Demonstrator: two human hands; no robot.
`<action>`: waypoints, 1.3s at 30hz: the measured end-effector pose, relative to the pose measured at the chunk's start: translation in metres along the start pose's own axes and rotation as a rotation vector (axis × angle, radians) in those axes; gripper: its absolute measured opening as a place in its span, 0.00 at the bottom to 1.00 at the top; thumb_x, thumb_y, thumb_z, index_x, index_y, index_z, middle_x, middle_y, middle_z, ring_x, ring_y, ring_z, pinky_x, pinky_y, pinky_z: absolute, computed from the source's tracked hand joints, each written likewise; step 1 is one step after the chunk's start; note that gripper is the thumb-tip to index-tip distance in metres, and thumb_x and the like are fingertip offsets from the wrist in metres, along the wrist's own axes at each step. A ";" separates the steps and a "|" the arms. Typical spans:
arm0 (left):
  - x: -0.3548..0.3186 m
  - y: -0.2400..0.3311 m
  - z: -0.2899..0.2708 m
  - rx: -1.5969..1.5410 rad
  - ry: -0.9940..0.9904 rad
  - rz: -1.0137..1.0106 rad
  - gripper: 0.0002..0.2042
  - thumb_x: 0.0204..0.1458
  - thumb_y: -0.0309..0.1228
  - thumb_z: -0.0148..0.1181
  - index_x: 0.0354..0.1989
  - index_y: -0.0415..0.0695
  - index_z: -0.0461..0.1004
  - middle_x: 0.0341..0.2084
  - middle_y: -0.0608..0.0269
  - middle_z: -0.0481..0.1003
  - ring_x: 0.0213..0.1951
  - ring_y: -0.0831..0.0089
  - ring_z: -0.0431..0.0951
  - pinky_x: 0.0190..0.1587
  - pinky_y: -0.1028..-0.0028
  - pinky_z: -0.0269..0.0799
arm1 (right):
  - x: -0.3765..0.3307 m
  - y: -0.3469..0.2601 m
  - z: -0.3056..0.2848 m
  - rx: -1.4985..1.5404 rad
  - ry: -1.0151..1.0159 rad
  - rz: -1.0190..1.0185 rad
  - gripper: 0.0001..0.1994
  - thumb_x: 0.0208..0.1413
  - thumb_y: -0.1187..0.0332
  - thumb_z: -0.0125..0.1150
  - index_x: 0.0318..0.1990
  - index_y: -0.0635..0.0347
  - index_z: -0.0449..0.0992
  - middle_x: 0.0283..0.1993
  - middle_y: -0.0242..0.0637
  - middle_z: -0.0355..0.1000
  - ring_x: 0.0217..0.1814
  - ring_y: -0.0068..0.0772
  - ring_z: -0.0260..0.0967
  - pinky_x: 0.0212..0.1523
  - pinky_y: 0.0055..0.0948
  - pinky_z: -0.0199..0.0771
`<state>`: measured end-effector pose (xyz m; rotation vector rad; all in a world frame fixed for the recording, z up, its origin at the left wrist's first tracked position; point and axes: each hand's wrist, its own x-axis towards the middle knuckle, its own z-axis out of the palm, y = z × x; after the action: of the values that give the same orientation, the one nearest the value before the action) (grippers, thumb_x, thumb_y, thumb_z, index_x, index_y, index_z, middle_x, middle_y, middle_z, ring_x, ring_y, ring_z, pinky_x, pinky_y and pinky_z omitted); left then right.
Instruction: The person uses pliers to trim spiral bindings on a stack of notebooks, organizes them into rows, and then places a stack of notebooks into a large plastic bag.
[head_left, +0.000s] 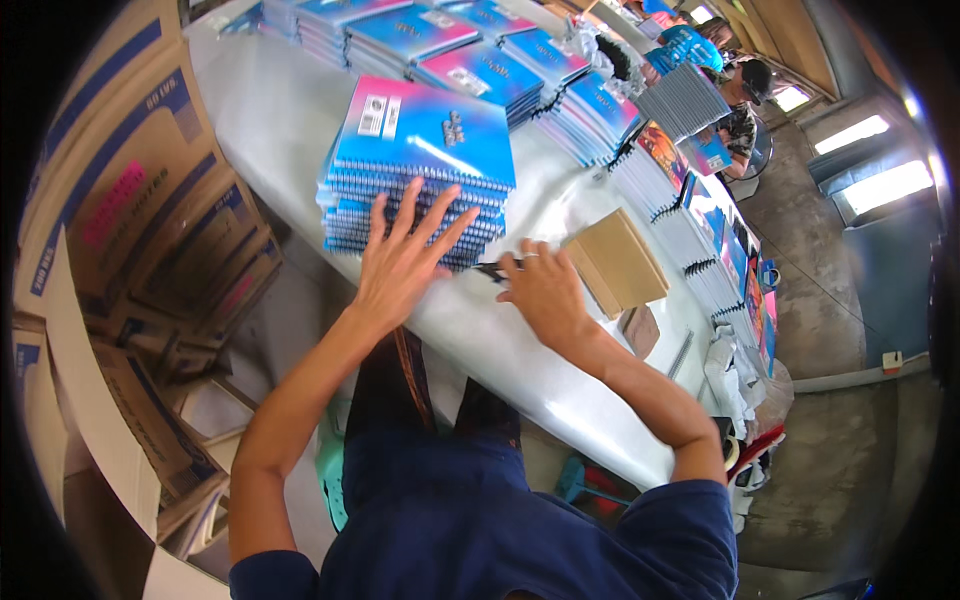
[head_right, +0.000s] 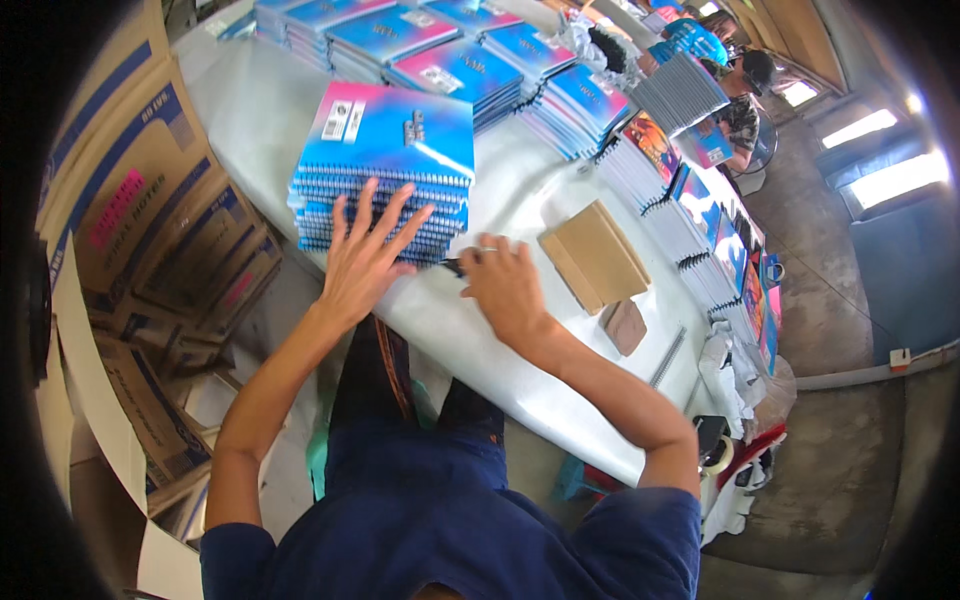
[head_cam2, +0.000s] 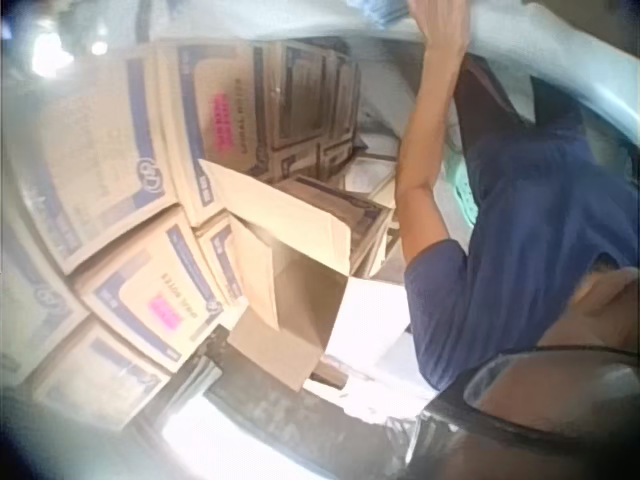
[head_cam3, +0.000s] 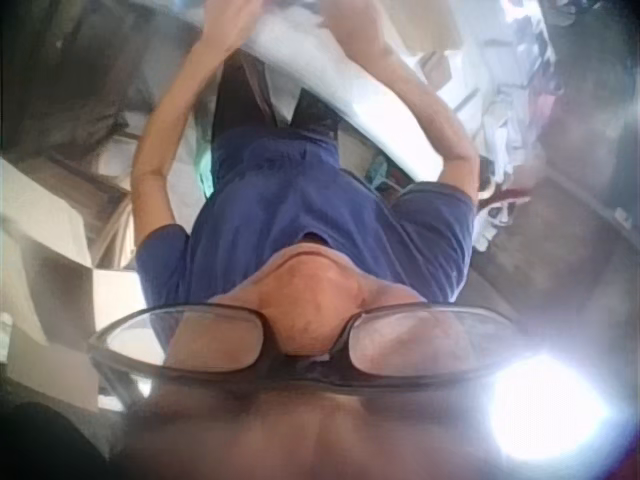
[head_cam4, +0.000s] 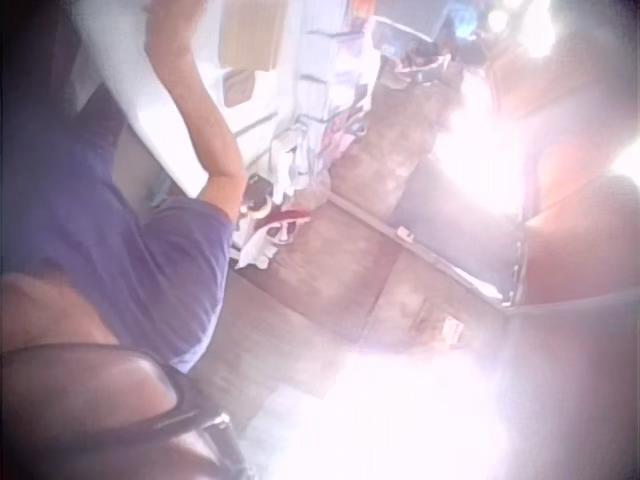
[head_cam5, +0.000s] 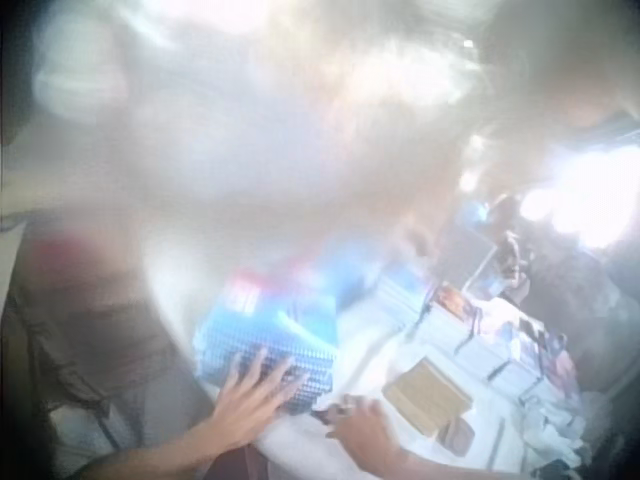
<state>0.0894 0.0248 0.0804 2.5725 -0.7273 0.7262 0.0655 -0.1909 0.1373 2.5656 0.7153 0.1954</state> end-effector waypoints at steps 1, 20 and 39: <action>-0.001 -0.005 -0.008 0.014 0.118 -0.009 0.39 0.42 0.40 0.68 0.67 0.57 0.58 0.69 0.63 0.51 0.69 0.52 0.47 0.65 0.43 0.43 | -0.004 0.011 0.009 0.123 -0.003 0.109 0.21 0.55 0.53 0.56 0.47 0.61 0.72 0.51 0.50 0.67 0.53 0.43 0.65 0.45 0.41 0.65; 0.007 -0.153 0.039 -1.871 0.148 -1.003 0.22 0.62 0.48 0.47 0.53 0.42 0.71 0.45 0.59 0.76 0.44 0.65 0.76 0.48 0.65 0.73 | -0.085 0.131 0.164 0.125 -0.215 1.096 0.30 0.60 0.45 0.47 0.57 0.62 0.67 0.59 0.48 0.67 0.66 0.47 0.57 0.57 0.57 0.59; 0.011 0.056 0.084 -1.696 0.287 -0.722 0.32 0.64 0.34 0.45 0.71 0.41 0.36 0.71 0.59 0.44 0.70 0.69 0.46 0.70 0.67 0.41 | -0.043 0.016 0.067 2.128 0.484 0.832 0.43 0.62 0.37 0.33 0.71 0.63 0.36 0.72 0.53 0.43 0.74 0.46 0.42 0.73 0.43 0.41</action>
<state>0.0976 -0.0632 0.0312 0.9498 -0.0735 0.0425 0.0525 -0.2521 0.0850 4.7978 -0.7576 0.4851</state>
